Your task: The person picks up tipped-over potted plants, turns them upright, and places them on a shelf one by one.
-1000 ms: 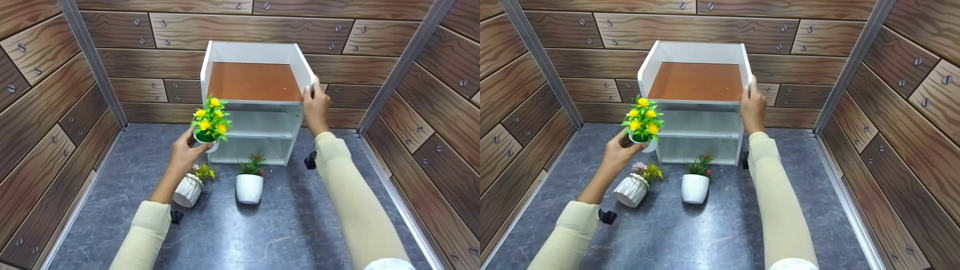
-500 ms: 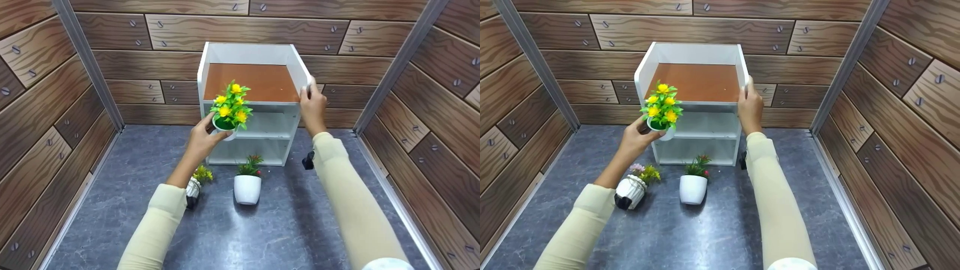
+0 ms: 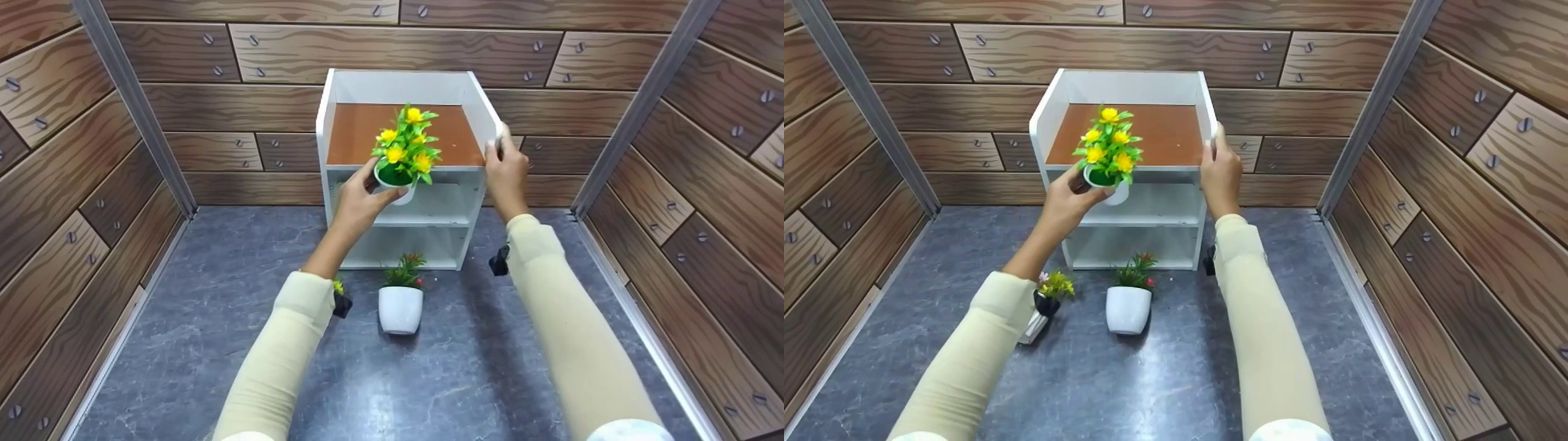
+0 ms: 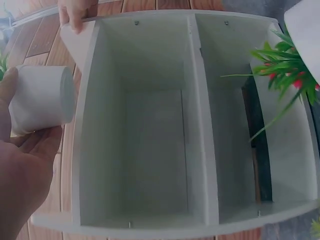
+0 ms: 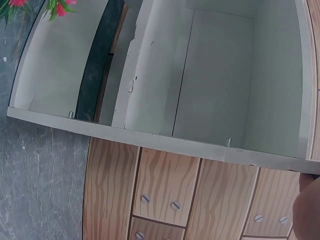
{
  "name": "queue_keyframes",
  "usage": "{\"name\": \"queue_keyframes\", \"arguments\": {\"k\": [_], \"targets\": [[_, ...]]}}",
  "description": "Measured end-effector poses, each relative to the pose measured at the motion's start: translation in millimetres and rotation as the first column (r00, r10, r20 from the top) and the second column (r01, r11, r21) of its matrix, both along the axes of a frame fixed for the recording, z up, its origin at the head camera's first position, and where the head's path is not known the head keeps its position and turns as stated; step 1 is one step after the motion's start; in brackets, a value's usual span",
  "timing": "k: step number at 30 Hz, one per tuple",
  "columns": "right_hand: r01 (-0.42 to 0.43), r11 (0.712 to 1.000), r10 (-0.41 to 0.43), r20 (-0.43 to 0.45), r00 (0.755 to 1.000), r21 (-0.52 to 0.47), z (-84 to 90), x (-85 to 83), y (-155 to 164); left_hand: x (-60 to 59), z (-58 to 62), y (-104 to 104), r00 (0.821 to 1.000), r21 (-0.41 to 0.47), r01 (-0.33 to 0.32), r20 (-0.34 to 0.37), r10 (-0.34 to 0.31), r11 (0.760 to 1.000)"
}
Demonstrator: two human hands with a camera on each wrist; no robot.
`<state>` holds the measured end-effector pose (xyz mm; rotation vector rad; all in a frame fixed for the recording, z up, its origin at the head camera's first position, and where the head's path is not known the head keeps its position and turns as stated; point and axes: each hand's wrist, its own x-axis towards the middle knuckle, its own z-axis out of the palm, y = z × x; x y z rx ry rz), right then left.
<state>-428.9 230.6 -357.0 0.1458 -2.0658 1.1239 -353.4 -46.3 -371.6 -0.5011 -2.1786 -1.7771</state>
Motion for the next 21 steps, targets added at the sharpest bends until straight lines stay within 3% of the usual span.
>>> {"name": "queue_keyframes", "arguments": {"k": [9,13,21], "targets": [[-0.011,1.0,0.012,0.014,1.0,-0.024,1.7,0.7,2,-22.2,17.9,29,0.999,0.035,0.024,-0.038,-0.022,0.999],[-0.051,0.998,0.054,0.054,0.997,-0.047,1.6,1.1,3,-31.5,24.1,40,0.999,0.045,0.028,-0.04,-0.026,0.999],[-0.092,0.993,0.097,0.073,0.993,-0.079,1.6,2.4,5,-50.1,30.4,56,1.0,0.001,0.01,-0.027,-0.01,1.0]]}}
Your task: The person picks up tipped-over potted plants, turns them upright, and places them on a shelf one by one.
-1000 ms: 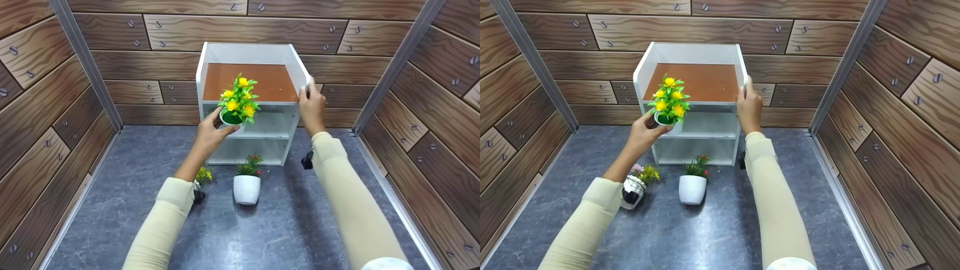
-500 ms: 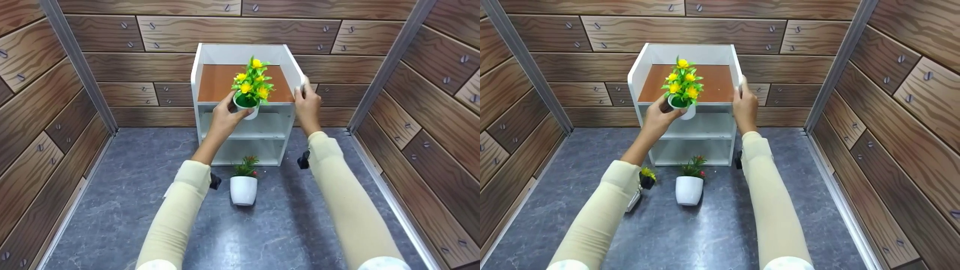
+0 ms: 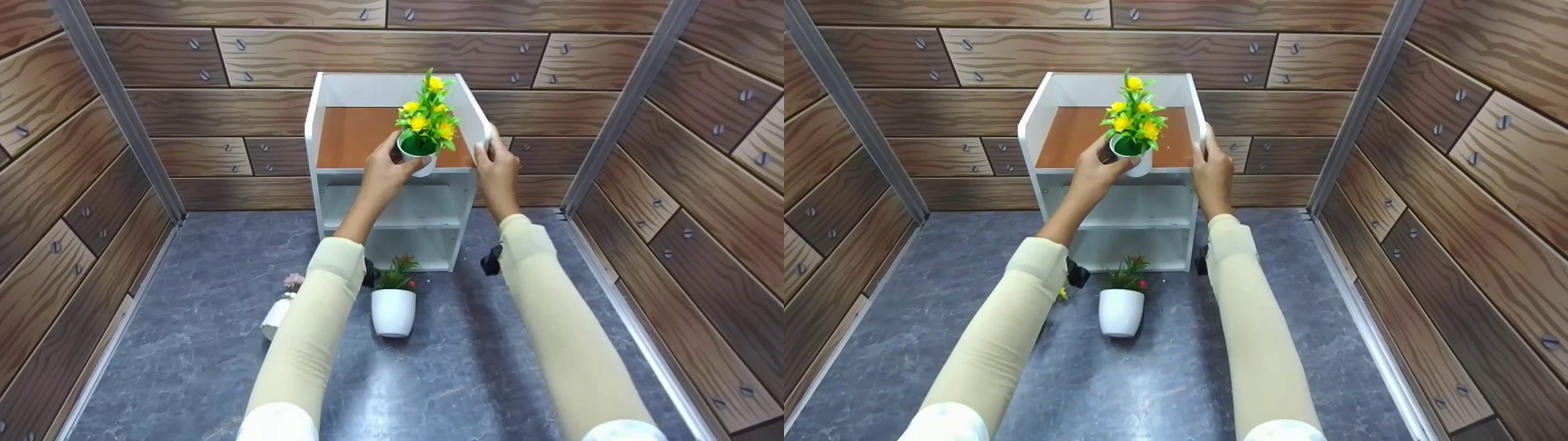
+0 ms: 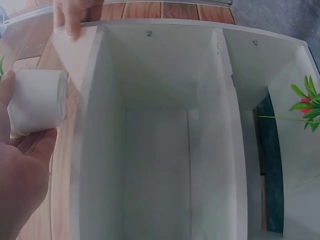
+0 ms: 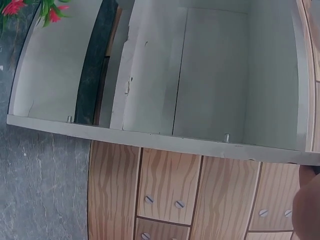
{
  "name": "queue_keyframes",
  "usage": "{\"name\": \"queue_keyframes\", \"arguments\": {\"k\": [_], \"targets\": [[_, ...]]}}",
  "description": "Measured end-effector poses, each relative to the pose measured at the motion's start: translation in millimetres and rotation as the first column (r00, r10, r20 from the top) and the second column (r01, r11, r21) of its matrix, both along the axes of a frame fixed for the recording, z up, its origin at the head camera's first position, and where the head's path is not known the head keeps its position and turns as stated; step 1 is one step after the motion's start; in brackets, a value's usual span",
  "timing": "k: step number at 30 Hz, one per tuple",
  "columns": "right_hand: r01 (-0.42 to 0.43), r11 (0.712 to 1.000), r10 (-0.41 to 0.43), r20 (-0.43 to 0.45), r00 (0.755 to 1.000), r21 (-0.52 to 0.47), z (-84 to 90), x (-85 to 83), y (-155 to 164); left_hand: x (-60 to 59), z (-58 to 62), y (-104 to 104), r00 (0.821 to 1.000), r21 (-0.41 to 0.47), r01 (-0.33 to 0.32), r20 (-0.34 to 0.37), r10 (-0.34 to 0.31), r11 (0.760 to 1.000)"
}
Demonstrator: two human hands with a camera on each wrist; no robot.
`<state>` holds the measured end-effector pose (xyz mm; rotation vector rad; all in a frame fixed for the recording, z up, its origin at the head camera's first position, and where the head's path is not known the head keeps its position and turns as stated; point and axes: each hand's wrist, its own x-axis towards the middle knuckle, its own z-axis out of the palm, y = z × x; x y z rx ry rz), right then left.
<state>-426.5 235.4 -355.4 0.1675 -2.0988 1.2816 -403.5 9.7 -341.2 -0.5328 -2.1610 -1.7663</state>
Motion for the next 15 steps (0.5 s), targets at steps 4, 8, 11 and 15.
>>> {"name": "queue_keyframes", "arguments": {"k": [4,8,11,15], "targets": [[0.006,1.0,-0.007,-0.034,0.999,-0.009,-0.4,-0.9,0,-8.1,-2.0,6,1.0,-0.02,-0.019,0.017,0.02,1.0],[0.014,1.0,-0.016,-0.065,0.998,-0.022,-1.2,-1.6,-1,-15.5,-3.2,14,1.0,-0.029,-0.017,0.01,0.017,0.999],[0.015,0.999,-0.016,-0.056,0.998,-0.032,-1.4,-2.0,-1,-20.0,-2.0,23,1.0,-0.054,-0.014,-0.002,0.014,0.998],[0.016,1.0,-0.016,-0.026,1.0,-0.021,0.0,-1.1,-1,-25.0,1.6,35,1.0,-0.106,-0.027,-0.017,0.025,0.994]]}}
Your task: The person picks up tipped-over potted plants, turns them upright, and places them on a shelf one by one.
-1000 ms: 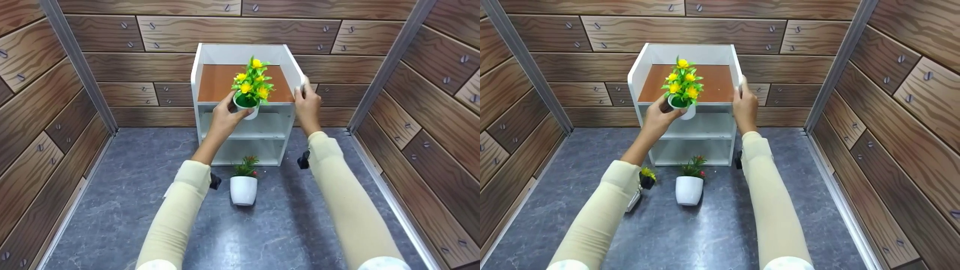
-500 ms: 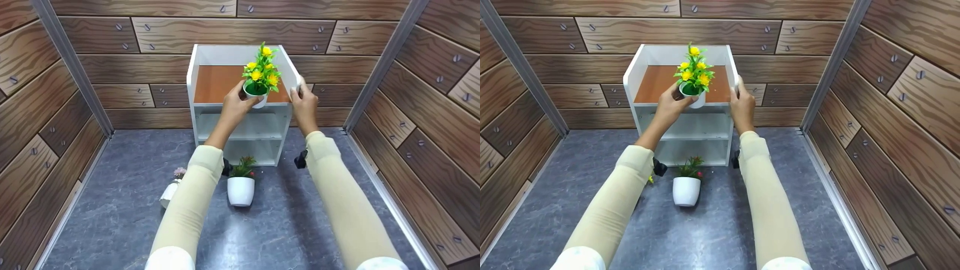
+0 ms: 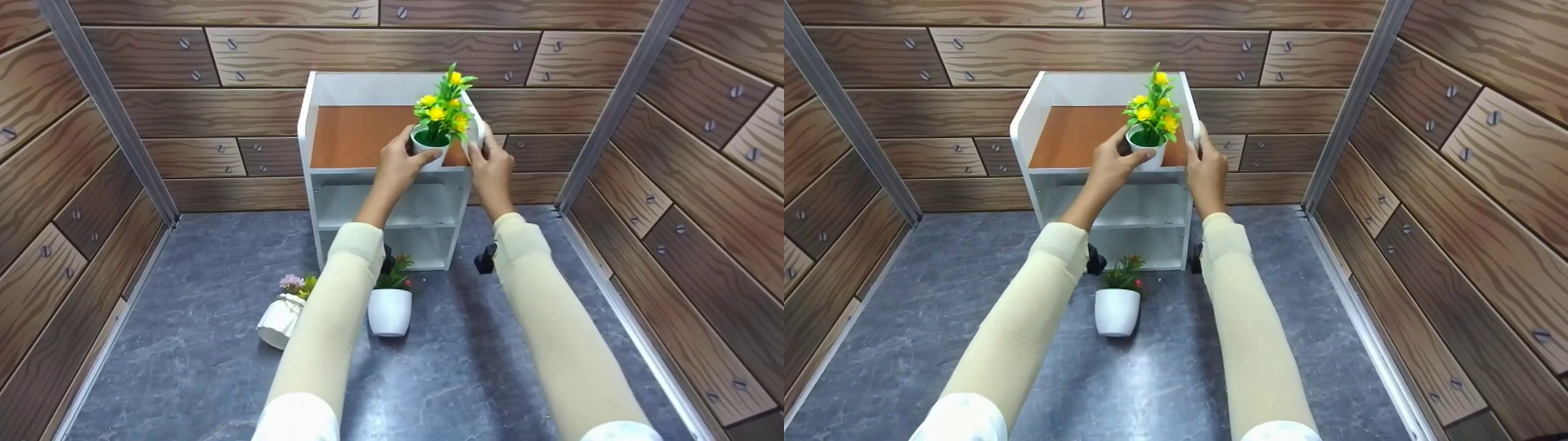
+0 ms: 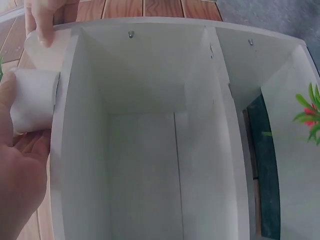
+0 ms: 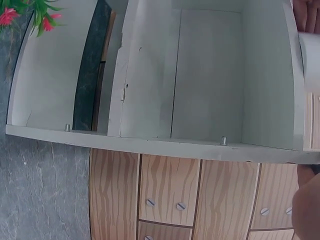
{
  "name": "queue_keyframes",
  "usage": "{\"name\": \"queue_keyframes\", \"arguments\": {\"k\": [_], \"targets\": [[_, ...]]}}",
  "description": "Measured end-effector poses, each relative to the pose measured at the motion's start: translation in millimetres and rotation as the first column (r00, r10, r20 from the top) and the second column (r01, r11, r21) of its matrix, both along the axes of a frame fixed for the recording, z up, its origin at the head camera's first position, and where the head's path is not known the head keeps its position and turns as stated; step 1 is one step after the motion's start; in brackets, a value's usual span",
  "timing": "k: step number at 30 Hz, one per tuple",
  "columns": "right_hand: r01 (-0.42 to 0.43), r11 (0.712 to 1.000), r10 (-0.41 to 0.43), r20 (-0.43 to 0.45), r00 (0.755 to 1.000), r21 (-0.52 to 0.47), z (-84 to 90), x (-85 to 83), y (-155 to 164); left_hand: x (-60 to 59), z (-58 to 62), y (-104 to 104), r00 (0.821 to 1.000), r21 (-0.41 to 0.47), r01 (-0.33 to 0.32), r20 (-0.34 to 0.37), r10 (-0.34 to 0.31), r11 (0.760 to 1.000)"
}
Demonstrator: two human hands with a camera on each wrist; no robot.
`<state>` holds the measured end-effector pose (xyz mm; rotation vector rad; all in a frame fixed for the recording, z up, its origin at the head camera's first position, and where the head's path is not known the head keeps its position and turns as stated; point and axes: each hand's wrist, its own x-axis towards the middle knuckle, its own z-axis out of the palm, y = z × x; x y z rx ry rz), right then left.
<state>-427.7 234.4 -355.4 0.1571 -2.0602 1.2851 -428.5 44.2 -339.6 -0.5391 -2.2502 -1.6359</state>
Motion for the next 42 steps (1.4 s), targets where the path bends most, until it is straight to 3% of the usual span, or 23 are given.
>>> {"name": "queue_keyframes", "arguments": {"k": [10,15,23,34,42], "targets": [[-0.015,1.0,0.015,0.002,1.0,0.005,3.3,-0.3,-3,-16.0,7.5,24,0.997,-0.036,0.005,0.075,-0.002,0.999],[-0.002,1.0,0.002,-0.012,1.0,0.006,2.9,-2.4,-7,-21.6,8.2,30,0.997,-0.055,-0.024,0.066,0.028,0.998],[0.025,1.0,-0.024,-0.068,0.997,0.014,1.5,-2.5,-7,-24.4,11.9,37,0.996,-0.093,-0.039,0.076,0.046,0.995],[0.038,0.999,-0.037,-0.048,0.998,0.027,1.0,0.3,-6,-28.0,9.6,41,0.996,-0.142,-0.074,0.046,0.081,0.987],[0.032,0.999,-0.032,-0.027,0.999,0.014,1.1,2.9,-2,-25.4,9.5,45,0.996,-0.127,-0.054,0.062,0.062,0.99]]}}
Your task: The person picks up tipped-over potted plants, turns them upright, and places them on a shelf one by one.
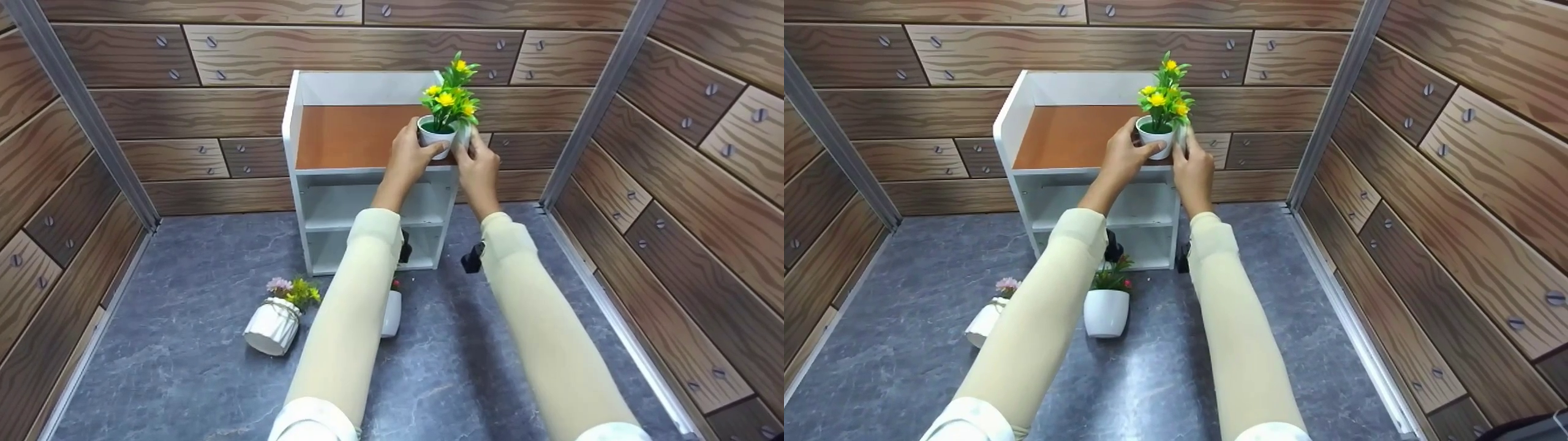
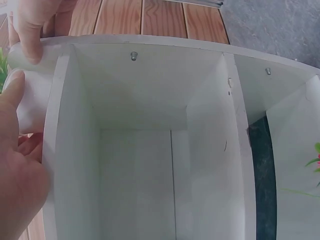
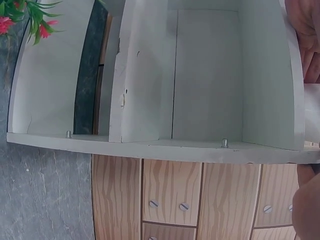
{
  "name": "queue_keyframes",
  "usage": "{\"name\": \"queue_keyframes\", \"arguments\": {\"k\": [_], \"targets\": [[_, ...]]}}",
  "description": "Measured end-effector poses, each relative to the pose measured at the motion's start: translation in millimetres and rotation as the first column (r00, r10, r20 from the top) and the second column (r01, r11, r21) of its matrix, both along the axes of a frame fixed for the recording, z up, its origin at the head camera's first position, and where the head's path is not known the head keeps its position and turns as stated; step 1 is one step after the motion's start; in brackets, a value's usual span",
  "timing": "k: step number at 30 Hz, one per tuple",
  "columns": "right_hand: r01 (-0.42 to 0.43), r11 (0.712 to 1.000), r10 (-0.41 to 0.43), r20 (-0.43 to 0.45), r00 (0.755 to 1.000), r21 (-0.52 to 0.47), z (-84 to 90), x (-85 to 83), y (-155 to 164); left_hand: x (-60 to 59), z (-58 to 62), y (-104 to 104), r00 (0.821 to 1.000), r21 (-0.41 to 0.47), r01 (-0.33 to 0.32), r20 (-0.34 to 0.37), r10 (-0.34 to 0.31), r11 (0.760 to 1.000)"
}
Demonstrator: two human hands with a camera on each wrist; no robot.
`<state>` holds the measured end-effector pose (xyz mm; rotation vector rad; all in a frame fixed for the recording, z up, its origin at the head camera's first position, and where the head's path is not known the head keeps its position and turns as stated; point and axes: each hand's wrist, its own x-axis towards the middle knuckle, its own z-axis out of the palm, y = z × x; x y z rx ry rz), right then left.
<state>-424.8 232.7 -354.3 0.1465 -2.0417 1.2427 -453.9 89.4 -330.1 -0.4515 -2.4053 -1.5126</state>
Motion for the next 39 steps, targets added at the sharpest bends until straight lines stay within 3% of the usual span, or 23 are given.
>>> {"name": "queue_keyframes", "arguments": {"k": [10,21,31,39], "targets": [[-0.003,1.0,0.003,-0.001,1.0,-0.003,-1.7,-1.9,-3,1.6,-1.5,-7,1.0,0.055,0.005,-0.009,-0.005,0.998],[-0.006,1.0,0.006,-0.011,1.0,-0.012,-8.1,-1.1,-3,13.4,-6.8,-22,1.0,0.138,0.022,-0.004,-0.021,0.99],[-0.013,0.999,0.013,0.002,1.0,-0.033,-3.8,-2.7,-4,39.8,-7.2,-59,0.985,0.211,0.054,-0.171,-0.018,0.976],[0.003,1.0,-0.004,-0.009,1.0,-0.03,-3.5,-3.1,1,62.8,-17.6,-92,0.971,0.237,0.075,-0.24,-0.017,0.969]]}}
